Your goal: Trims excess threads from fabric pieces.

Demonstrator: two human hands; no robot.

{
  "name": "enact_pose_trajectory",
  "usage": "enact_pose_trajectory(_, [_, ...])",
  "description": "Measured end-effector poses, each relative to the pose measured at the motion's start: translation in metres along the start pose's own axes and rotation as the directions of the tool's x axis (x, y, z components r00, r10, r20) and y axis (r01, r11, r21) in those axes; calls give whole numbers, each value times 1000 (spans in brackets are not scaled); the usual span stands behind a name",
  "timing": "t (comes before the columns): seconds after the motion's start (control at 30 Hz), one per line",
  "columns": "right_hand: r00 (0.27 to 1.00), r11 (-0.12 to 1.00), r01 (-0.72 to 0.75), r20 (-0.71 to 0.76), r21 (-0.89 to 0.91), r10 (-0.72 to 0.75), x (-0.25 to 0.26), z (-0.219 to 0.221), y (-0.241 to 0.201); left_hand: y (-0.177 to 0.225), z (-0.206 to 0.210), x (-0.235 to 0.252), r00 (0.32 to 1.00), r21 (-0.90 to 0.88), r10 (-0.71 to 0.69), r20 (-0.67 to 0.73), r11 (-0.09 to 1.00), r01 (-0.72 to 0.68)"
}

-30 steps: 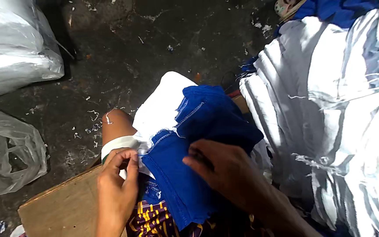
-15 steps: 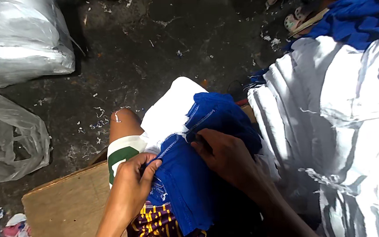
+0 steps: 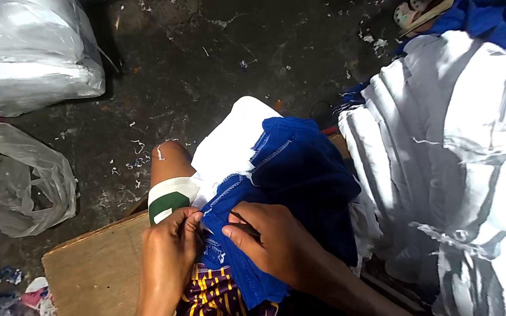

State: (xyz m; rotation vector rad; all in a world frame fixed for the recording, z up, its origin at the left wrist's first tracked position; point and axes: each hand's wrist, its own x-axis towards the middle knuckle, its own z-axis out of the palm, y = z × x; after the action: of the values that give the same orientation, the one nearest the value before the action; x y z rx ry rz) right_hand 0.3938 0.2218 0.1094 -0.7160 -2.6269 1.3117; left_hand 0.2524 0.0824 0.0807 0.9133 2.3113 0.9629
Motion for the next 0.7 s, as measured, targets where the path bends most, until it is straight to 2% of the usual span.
enact_pose_trajectory(0.07, [996, 999, -41, 76, -1, 40, 2, -5, 0, 1, 2, -1, 998, 185, 51, -45, 982, -42])
enact_pose_trajectory(0.13, [978, 995, -97, 183, -17, 98, 4, -12, -3, 1, 2, -1, 994, 254, 97, -57, 964, -79])
enact_pose_trajectory(0.2, [966, 992, -123, 224, -24, 125, 4, -15, -4, -1, 2, 0, 991, 208, 114, -70, 973, -97])
enact_pose_trajectory(0.27, [970, 992, -125, 211, -3, 123, 3, -16, -3, -5, 3, 1, 993, 74, 107, -54, 992, -103])
enact_pose_trajectory(0.37, [978, 994, -106, 181, 28, 100, 0, -14, 3, -14, 8, 3, 993, -97, 82, 81, 993, -74])
enact_pose_trajectory(0.47, [984, 996, -85, 158, 33, 79, -1, -14, 6, -20, 14, 4, 979, -96, 91, 181, 993, -74])
enact_pose_trajectory(0.7, [986, 995, -79, 155, 59, 69, -1, -14, 7, -20, 26, 5, 976, -177, 11, 215, 984, 28])
